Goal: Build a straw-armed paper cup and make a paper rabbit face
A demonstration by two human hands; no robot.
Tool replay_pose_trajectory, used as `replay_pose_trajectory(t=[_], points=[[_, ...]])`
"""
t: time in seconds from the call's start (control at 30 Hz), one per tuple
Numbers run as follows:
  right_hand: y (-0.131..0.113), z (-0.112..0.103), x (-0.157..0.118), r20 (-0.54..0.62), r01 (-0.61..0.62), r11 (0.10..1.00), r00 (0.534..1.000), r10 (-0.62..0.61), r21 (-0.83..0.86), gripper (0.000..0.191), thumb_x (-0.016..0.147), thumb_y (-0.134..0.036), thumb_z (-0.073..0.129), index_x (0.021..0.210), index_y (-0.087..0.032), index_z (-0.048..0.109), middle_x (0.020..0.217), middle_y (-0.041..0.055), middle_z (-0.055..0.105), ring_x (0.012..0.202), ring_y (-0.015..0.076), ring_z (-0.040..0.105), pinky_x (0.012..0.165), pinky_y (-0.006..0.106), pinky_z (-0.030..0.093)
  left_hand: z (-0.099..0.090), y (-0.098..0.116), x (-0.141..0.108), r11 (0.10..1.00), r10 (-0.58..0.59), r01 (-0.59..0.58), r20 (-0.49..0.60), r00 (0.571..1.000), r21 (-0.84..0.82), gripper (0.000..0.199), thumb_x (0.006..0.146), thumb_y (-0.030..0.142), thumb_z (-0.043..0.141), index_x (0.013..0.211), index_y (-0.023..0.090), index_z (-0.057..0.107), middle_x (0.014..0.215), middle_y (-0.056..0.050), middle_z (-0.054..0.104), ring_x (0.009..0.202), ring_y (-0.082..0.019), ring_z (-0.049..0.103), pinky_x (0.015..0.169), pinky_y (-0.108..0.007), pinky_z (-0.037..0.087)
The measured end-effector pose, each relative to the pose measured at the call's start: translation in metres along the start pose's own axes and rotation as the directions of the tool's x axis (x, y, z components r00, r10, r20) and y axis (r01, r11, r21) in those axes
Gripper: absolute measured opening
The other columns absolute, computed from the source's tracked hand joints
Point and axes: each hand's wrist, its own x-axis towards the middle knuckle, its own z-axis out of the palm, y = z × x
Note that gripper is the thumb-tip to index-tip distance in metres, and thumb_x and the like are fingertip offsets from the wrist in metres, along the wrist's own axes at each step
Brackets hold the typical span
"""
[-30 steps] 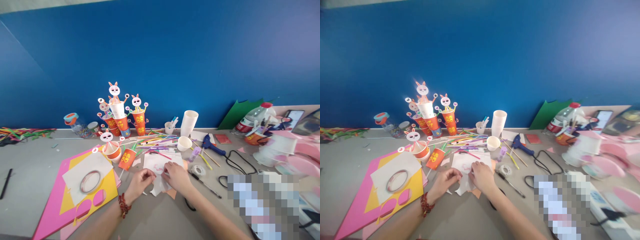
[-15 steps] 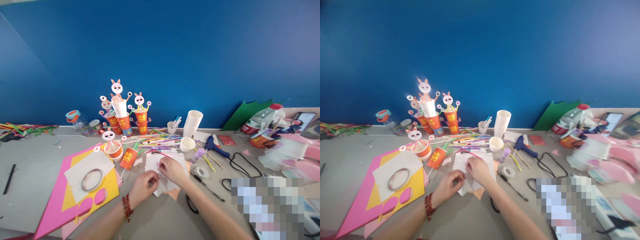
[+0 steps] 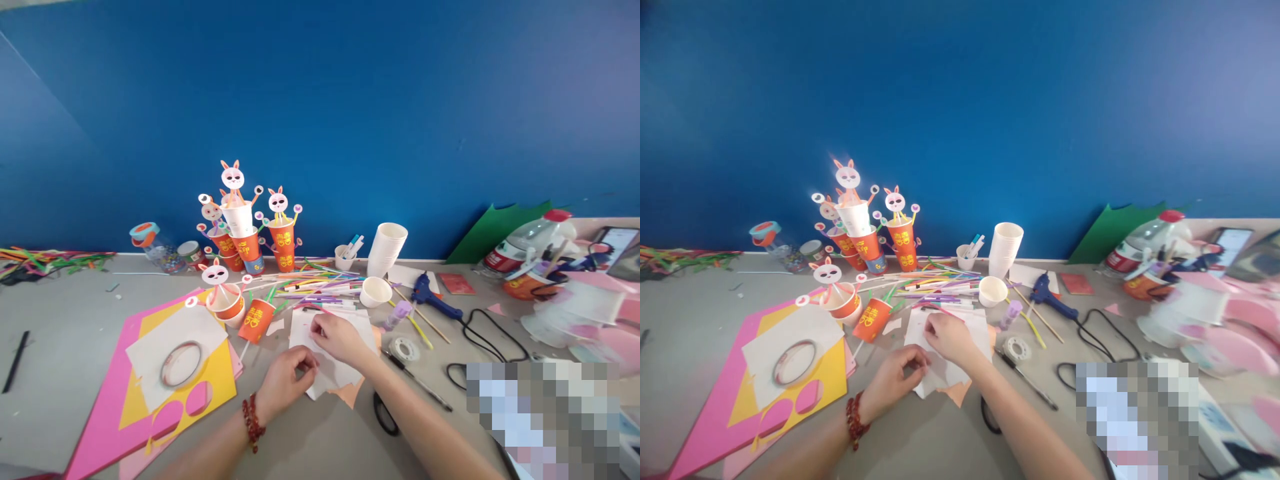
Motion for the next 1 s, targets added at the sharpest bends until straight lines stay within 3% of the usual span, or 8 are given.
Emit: replay_pose_trajectory(t=[0.1,0.2,0.3,0.43,0.6,0.77,0.9,1.0], points=[[-0.009,-0.005,0.006,0.020,0.104,0.990,0.994,-0.107,0.099,0.016,0.081,-0.013,0.062,0.091,-0.022,0.071,0.092,0.0004,0.074,0.084,0.0157,0.065,0.072,0.022,0.042,-0.001,0.001,0.000,0.998,-0.036,0.035,-0.021,0.999,-0.054,0.007,0.083,0.022,0.059,0.079,0.019,0.063,0.084,-0.005,0.069,0.077,-0.019,0.062,0.073,-0.028,0.048],[-0.009,-0.007,0.003,-0.037,0.096,0.984,0.995,-0.092,0.152,0.017,0.083,-0.011,0.057,0.088,-0.020,0.070,0.090,0.0027,0.073,0.083,0.0176,0.064,0.073,0.025,0.041,-0.003,0.001,0.001,0.989,-0.080,0.075,-0.036,0.996,-0.124,0.012,0.084,0.028,0.061,0.081,0.018,0.065,0.083,-0.005,0.069,0.077,-0.019,0.062,0.073,-0.028,0.048],[-0.003,-0.004,-0.013,-0.057,0.072,0.973,0.997,-0.061,0.219,0.014,0.088,-0.016,0.054,0.079,-0.018,0.066,0.078,0.0018,0.070,0.073,0.0162,0.061,0.066,0.024,0.041,-0.005,-0.001,0.002,0.968,-0.132,0.121,-0.040,0.990,-0.219,0.021,0.083,0.038,0.063,0.081,0.017,0.064,0.079,-0.004,0.068,0.074,-0.018,0.063,0.070,-0.028,0.049],[0.004,0.009,-0.043,-0.019,0.048,0.938,0.999,-0.045,0.342,0.016,0.091,-0.028,0.056,0.081,-0.019,0.063,0.074,-0.0008,0.067,0.066,0.0134,0.058,0.058,0.021,0.041,-0.005,0.000,0.003,0.925,-0.188,0.170,-0.020,0.982,-0.341,0.032,0.082,0.049,0.065,0.081,0.017,0.063,0.073,-0.003,0.067,0.070,-0.017,0.062,0.066,-0.028,0.049],[0.009,0.027,-0.059,-0.022,-0.038,0.825,0.998,0.061,0.564,0.020,0.089,-0.035,0.059,0.076,-0.020,0.058,0.066,-0.0029,0.060,0.058,0.0120,0.053,0.054,0.021,0.039,-0.003,0.008,0.001,0.888,-0.215,0.200,0.010,0.976,-0.413,0.035,0.082,0.052,0.066,0.078,0.017,0.065,0.071,-0.002,0.065,0.069,-0.016,0.058,0.067,-0.027,0.047],[0.012,0.031,-0.057,0.070,-0.139,0.619,0.989,0.134,0.773,0.037,0.084,-0.054,0.063,0.073,-0.021,0.053,0.062,-0.0048,0.053,0.051,0.0109,0.051,0.051,0.022,0.042,-0.003,0.013,-0.001,0.852,-0.220,0.218,0.053,0.974,-0.477,0.045,0.088,0.059,0.054,0.082,0.017,0.066,0.079,-0.004,0.066,0.075,-0.018,0.061,0.072,-0.030,0.050],[0.010,0.029,-0.058,0.082,-0.143,0.571,0.988,0.132,0.808,0.043,0.081,-0.061,0.064,0.073,-0.020,0.054,0.062,-0.0043,0.053,0.051,0.0109,0.051,0.052,0.023,0.043,-0.003,0.013,-0.001,0.858,-0.212,0.216,0.063,0.975,-0.466,0.036,0.081,0.052,0.069,0.081,0.016,0.065,0.072,-0.002,0.064,0.069,-0.015,0.058,0.067,-0.026,0.046],[0.008,0.028,-0.060,0.090,-0.153,0.551,0.986,0.139,0.820,0.045,0.080,-0.064,0.065,0.074,-0.020,0.054,0.062,-0.0035,0.055,0.051,0.0111,0.051,0.052,0.024,0.044,-0.002,0.013,-0.001,0.868,-0.215,0.217,0.056,0.975,-0.448,0.034,0.081,0.049,0.071,0.081,0.017,0.064,0.073,-0.001,0.064,0.069,-0.014,0.057,0.067,-0.025,0.045]])
